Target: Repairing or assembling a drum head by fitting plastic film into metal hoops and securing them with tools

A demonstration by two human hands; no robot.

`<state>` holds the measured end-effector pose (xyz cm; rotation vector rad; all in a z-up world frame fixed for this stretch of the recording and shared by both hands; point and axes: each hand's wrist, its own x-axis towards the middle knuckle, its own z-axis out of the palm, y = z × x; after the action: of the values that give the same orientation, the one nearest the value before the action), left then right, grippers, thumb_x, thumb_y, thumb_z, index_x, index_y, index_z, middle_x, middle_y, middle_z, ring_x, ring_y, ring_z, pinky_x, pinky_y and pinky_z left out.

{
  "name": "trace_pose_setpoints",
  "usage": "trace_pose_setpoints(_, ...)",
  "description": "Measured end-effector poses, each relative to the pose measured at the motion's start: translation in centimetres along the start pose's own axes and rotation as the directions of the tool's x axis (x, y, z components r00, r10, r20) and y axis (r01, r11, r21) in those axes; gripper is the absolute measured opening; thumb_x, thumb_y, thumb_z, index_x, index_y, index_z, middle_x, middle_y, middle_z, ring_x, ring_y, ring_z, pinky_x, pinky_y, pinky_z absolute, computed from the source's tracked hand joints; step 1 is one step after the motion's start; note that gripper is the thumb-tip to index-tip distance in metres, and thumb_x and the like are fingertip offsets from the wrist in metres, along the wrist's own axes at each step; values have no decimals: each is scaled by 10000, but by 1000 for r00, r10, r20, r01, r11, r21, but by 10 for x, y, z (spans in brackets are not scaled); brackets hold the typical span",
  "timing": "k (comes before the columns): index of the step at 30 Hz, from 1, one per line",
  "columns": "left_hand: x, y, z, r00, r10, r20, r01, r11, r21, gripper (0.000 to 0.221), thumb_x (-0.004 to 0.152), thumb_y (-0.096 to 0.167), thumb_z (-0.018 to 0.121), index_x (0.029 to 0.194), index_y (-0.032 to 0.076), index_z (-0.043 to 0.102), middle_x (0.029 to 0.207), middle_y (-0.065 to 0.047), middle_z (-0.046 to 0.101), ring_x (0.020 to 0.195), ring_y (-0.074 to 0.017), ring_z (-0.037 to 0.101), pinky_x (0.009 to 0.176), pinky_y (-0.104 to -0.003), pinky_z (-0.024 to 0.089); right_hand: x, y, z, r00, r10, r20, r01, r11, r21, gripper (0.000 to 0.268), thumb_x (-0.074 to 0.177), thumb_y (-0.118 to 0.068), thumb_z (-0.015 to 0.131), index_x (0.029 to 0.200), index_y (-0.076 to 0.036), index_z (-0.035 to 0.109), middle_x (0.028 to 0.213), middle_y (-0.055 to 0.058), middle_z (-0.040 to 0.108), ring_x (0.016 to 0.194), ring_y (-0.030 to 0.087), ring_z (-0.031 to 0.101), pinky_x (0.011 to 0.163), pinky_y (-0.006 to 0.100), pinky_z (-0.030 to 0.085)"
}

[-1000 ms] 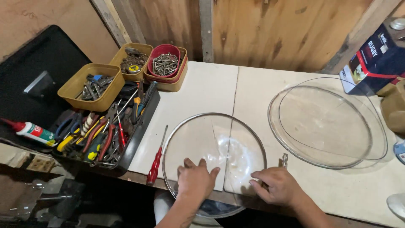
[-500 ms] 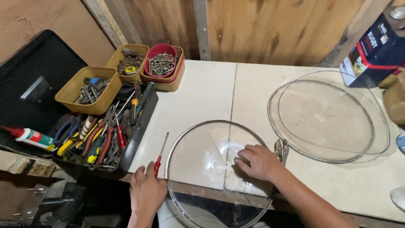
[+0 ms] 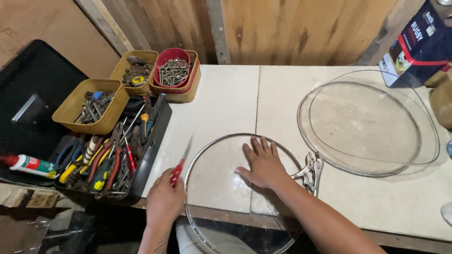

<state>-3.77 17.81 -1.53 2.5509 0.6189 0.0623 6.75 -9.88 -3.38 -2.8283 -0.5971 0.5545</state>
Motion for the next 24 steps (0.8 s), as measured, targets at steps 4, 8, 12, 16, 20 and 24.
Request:
trace_pose_setpoints(4, 8, 25, 30, 957, 288, 1, -288, 957, -39, 495, 909, 310, 590, 1376, 146, 601, 1250, -104, 717, 1125, -351, 656, 966, -482, 495, -3, -3, 2, 995, 48, 87, -53, 997, 50, 901, 951, -743, 275, 1657, -227, 58, 1736, 101, -80, 1585, 367, -153, 1255, 578, -51)
trace_pose_setpoints(8, 18, 55, 58, 825, 520, -221, -530, 848, 19, 365, 828, 270, 689, 1184, 219, 750, 929, -69, 704, 850, -300, 721, 768, -430, 589, -8, -11, -19, 988, 66, 136, -69, 998, 14, 890, 964, -737, 273, 1665, -223, 82, 1739, 109, -39, 1595, 369, -102, 1264, 568, -33)
trace_pose_setpoints(12, 24, 71, 69, 785, 579, -220, -574, 814, 92, 325, 818, 316, 691, 1130, 272, 773, 839, -8, 667, 793, -244, 730, 713, -394, 619, -11, -12, -22, 987, 67, 143, -68, 998, 3, 872, 980, -723, 310, 1662, -204, 150, 1740, 126, 40, 1602, 386, -29, 1279, 574, 10)
trace_pose_setpoints(16, 27, 76, 65, 794, 591, -143, -584, 807, 89, 319, 819, 299, 676, 1119, 255, 776, 846, -19, 656, 812, -267, 723, 739, -415, 615, -10, -12, -22, 987, 70, 141, -73, 997, 18, 862, 985, -720, 307, 1661, -208, 155, 1740, 117, 44, 1603, 374, -28, 1282, 568, 9)
trace_pose_setpoints(20, 28, 75, 61, 814, 578, -56, -569, 814, 115, 327, 806, 293, 673, 1116, 260, 774, 885, -22, 652, 868, -278, 710, 775, -434, 613, -10, -13, -20, 986, 77, 150, -78, 997, 1, 853, 985, -691, 321, 1668, -220, 122, 1745, 105, 14, 1603, 369, -55, 1275, 563, -7)
trace_pose_setpoints(24, 29, 78, 56, 828, 561, -13, -557, 825, 94, 341, 798, 289, 672, 1125, 261, 768, 894, -18, 642, 892, -273, 704, 798, -442, 611, -13, -13, -24, 986, 67, 151, -71, 997, 17, 840, 994, -684, 298, 1666, -210, 129, 1744, 116, 11, 1601, 370, -70, 1268, 571, -20)
